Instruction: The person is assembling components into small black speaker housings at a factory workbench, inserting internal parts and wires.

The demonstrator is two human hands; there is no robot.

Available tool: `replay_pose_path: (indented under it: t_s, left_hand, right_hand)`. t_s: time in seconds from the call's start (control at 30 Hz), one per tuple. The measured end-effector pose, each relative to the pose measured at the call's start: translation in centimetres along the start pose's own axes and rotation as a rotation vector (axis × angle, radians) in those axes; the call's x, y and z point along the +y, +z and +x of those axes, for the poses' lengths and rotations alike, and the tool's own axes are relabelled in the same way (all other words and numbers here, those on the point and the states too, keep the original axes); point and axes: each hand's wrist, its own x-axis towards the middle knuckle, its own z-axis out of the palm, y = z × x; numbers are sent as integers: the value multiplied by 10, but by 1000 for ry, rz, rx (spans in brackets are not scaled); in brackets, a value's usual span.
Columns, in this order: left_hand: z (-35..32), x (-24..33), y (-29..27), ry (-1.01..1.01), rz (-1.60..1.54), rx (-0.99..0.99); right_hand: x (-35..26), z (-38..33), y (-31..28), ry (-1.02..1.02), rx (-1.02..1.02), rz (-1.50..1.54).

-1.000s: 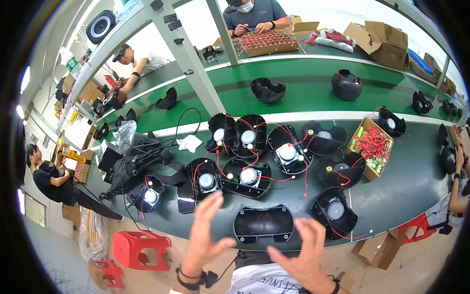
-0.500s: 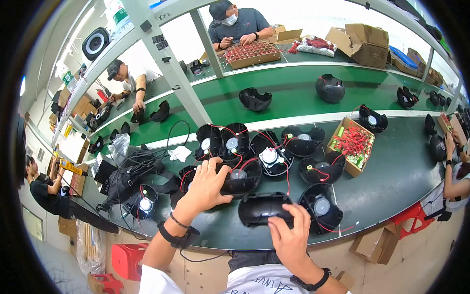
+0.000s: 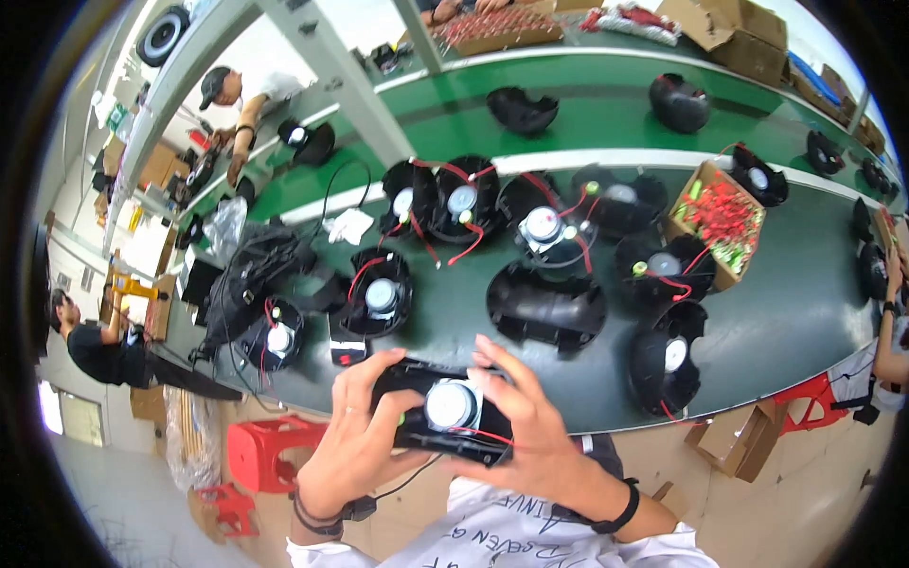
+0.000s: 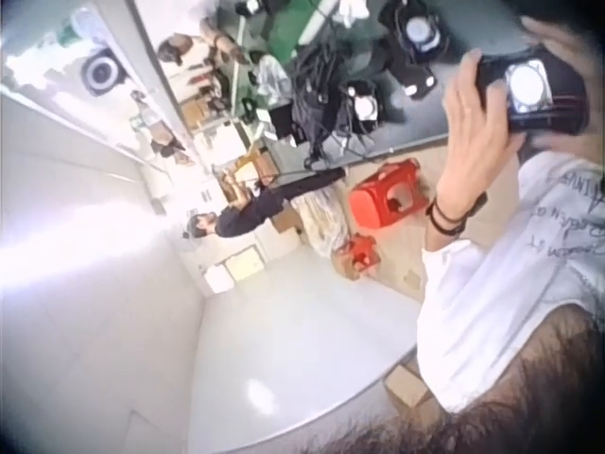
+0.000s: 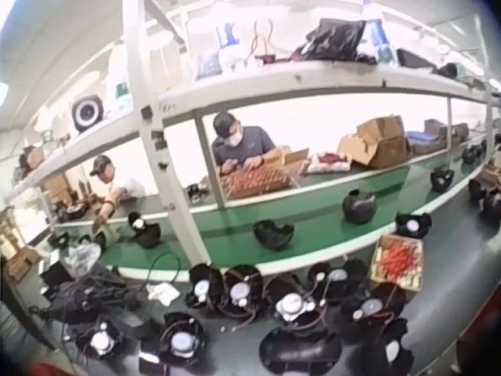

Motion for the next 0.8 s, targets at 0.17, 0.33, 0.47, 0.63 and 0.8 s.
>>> replay_pose_path:
  t_s: [0.17,0.33,0.47,0.63,0.8]
  left_hand:
    - [-17,-8,33,-71,22,134]
    - [-29,-2,54,-206,-30,167]
    - [-36,3,63,-314,-25,293]
    - [-32,23,64,-490,-70,300]
    - [-29,30,67,-474,-18,327]
  right_hand:
    - [9,-20,19,82,39,-257]
    - [22,-39,31,123,91,-343]
    - [22,-43,33,120,87,-375]
    - [28,-51,34,160,108,-320]
    - [29,-51,36,166,112,-314]
